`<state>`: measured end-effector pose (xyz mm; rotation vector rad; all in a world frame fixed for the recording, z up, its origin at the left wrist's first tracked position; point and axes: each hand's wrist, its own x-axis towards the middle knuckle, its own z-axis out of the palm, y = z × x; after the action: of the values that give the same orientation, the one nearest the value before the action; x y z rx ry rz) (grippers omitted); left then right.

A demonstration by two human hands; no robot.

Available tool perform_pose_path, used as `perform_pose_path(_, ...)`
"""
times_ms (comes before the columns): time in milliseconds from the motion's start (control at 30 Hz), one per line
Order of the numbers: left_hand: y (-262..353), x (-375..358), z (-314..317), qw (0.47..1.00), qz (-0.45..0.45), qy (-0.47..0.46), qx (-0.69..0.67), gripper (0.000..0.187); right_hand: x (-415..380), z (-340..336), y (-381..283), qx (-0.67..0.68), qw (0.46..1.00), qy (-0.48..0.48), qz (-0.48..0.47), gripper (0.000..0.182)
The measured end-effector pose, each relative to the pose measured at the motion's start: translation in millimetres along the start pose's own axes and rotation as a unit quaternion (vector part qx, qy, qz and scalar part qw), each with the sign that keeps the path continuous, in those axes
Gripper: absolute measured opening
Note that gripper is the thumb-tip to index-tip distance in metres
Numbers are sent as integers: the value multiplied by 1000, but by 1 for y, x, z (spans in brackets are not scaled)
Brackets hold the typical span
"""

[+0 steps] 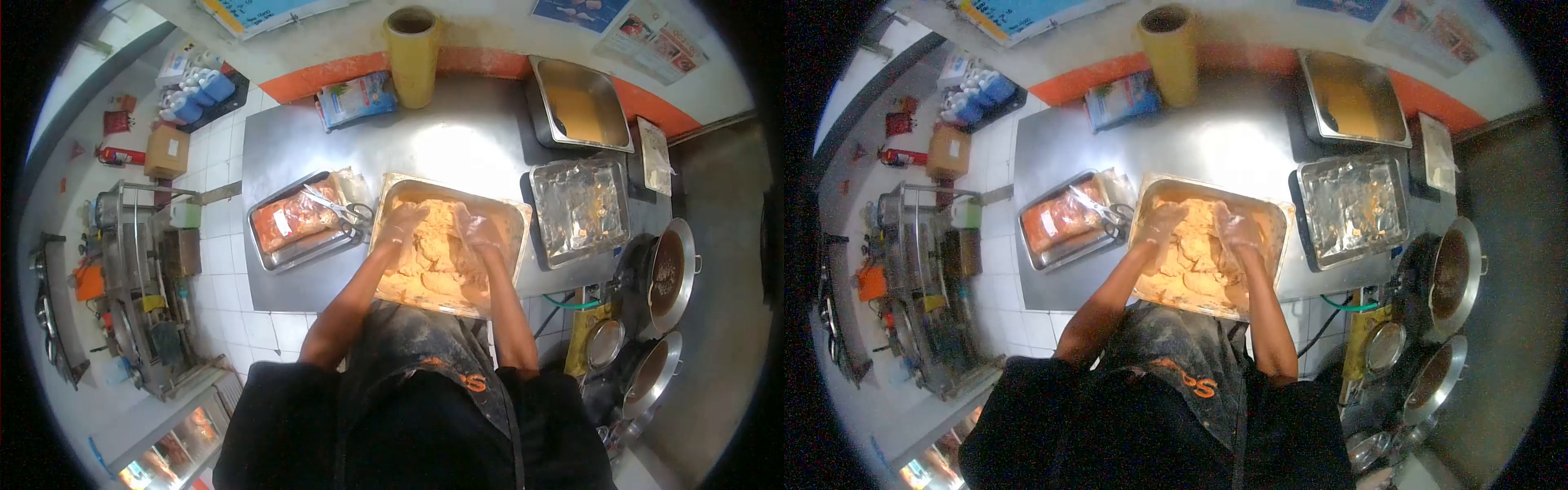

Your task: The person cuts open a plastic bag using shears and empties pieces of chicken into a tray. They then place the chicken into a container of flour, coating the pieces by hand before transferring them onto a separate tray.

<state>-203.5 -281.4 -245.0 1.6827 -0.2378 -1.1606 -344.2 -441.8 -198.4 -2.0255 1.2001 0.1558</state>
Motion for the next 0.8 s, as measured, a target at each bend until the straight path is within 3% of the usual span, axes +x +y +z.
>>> perform_pose_path(67,-10,0,4,999,14,17,-44,90,-5,-12,1,-48,998,38,-1,61)
perform_pose_path(100,-23,6,7,995,60,66,45,88,1,6,12,-49,998,39,1,61)
perform_pose_path(133,-34,10,10,979,104,114,133,86,15,39,35,-86,990,97,-62,62)
perform_pose_path(167,-35,9,15,980,102,112,133,86,20,60,49,-122,973,151,-125,63)
perform_pose_path(200,-31,9,20,988,50,53,138,78,15,58,35,-122,973,151,-124,63)
perform_pose_path(233,-28,10,21,990,-1,-6,143,71,7,47,2,-97,984,120,-91,63)
perform_pose_path(267,-64,25,19,982,102,43,153,63,1,39,-18,-71,992,88,-57,63)
perform_pose_path(300,-59,25,15,982,103,43,155,63,3,31,-15,-69,992,89,-58,63)
perform_pose_path(367,-30,13,4,994,-83,56,-31,55,8,10,1,-19,998,-59,0,64)
perform_pose_path(400,-8,1,1,996,-74,44,-10,40,-4,-5,-8,-20,998,-56,-2,64)
perform_pose_path(433,-53,23,1,985,123,44,116,40,-30,-24,-24,0,999,22,-42,64)
perform_pose_path(467,-98,45,1,861,340,144,350,40,-43,-33,-36,21,991,101,-85,63)
perform_pose_path(500,-143,68,0,693,464,291,468,40,-34,-12,-27,21,991,105,-86,63)
perform_pose_path(533,-132,55,12,722,251,175,621,44,-17,27,-4,-87,982,122,-112,58)
perform_pose_path(567,-87,35,15,836,238,107,483,46,-3,56,12,-195,961,138,-136,52)
perform_pose_path(600,-39,13,18,932,211,43,292,47,7,68,12,-209,964,83,-143,54)
perform_pose_path(633,12,-10,21,978,169,2,119,48,8,61,5,-208,964,85,-144,54)
perform_pose_path(667,41,-30,26,992,83,30,84,52,5,44,-12,-101,991,21,-85,57)
perform_pose_path(700,56,-34,27,992,90,32,87,52,1,22,-32,9,999,-41,-27,60)
perform_pose_path(767,69,-41,31,982,-1,138,132,54,-15,-7,-47,30,998,-29,-40,63)
perform_pose_path(800,49,-32,28,982,-1,137,132,54,-23,-7,-46,63,998,8,-5,65)
